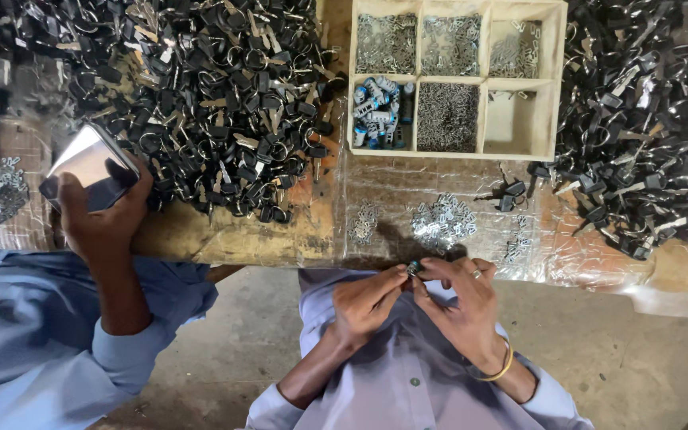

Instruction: The person sits at a workbench covered with piles of small black metal parts and picks small blue-and-white plastic components one at a time, fitting them together by hand and placing the assembled pieces into a compartmented box on the bench. A second person beside them holds a phone while the person continues handling the components.

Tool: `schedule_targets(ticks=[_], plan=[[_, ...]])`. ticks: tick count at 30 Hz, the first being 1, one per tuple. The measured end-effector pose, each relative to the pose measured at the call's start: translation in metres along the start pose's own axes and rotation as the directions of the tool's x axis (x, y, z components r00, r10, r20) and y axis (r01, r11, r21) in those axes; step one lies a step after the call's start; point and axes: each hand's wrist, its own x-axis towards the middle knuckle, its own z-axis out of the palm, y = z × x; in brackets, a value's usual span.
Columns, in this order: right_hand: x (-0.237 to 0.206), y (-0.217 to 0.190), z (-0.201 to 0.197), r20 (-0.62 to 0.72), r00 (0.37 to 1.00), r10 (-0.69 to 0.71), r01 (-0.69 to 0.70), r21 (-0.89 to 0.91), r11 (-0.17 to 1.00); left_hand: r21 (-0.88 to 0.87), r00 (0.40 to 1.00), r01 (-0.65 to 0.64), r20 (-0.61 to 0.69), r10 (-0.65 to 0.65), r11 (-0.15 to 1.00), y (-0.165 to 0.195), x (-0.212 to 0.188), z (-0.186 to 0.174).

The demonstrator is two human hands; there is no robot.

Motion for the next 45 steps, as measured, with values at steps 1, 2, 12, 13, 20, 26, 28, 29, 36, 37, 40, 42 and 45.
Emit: schedule_targets(ticks=[1,2,12,13,20,26,28,29,36,37,40,42,45], plan=[[-0.002,0.002,0.0,-0.007,1.0,-0.015,0.015,-0.025,1.0,0.017,0.999,-0.034,-0.003,0.034,0.999,0.0,0.0,0.001],[-0.005,0.004,-0.002,-0.017,0.999,-0.027,0.026,-0.054,0.998,0.028,0.997,-0.071,-0.002,0.071,0.997,0.0,0.0,0.001],[-0.003,0.057,-0.074,-0.193,0.98,0.052,-0.139,-0.472,0.871,-0.151,0.985,0.173,0.014,-0.173,0.973,0.004,0.0,0.018],[-0.003,0.057,-0.076,-0.157,0.987,0.037,-0.115,-0.516,0.849,-0.175,0.979,0.201,0.016,-0.201,0.964,0.004,0.001,0.019],[-0.008,0.056,-0.082,-0.069,0.992,0.103,-0.119,-0.286,0.951,-0.223,0.965,0.255,-0.005,-0.263,0.941,0.003,0.002,0.025],[-0.009,0.06,-0.081,0.039,0.999,0.011,0.009,-0.498,0.867,-0.258,0.954,0.285,-0.02,-0.3,0.923,0.0,0.002,0.024],[-0.01,0.061,-0.079,0.044,0.999,-0.027,0.043,-0.437,0.899,-0.265,0.948,0.301,-0.023,-0.318,0.916,0.0,0.002,0.024],[-0.012,0.061,-0.078,0.048,0.998,-0.045,0.061,-0.404,0.913,-0.27,0.945,0.308,-0.021,-0.326,0.912,-0.001,0.002,0.023],[-0.02,0.068,-0.068,0.064,0.984,-0.164,0.176,-0.284,0.943,-0.286,0.941,0.316,-0.026,-0.337,0.905,-0.002,0.002,0.021],[-0.02,0.067,-0.064,0.064,0.985,-0.158,0.169,-0.236,0.957,-0.28,0.942,0.314,-0.024,-0.334,0.907,-0.002,0.002,0.02],[-0.017,0.057,-0.048,0.029,0.99,-0.141,0.143,-0.112,0.983,-0.257,0.946,0.306,-0.028,-0.324,0.917,-0.002,0.002,0.019],[-0.013,0.046,-0.037,0.038,0.994,-0.104,0.105,-0.03,0.994,-0.238,0.947,0.301,-0.036,-0.318,0.923,-0.001,0.002,0.017],[-0.004,0.029,-0.026,0.103,0.994,-0.038,0.03,0.082,0.996,-0.19,0.958,0.27,-0.051,-0.284,0.944,-0.001,0.001,0.015]])
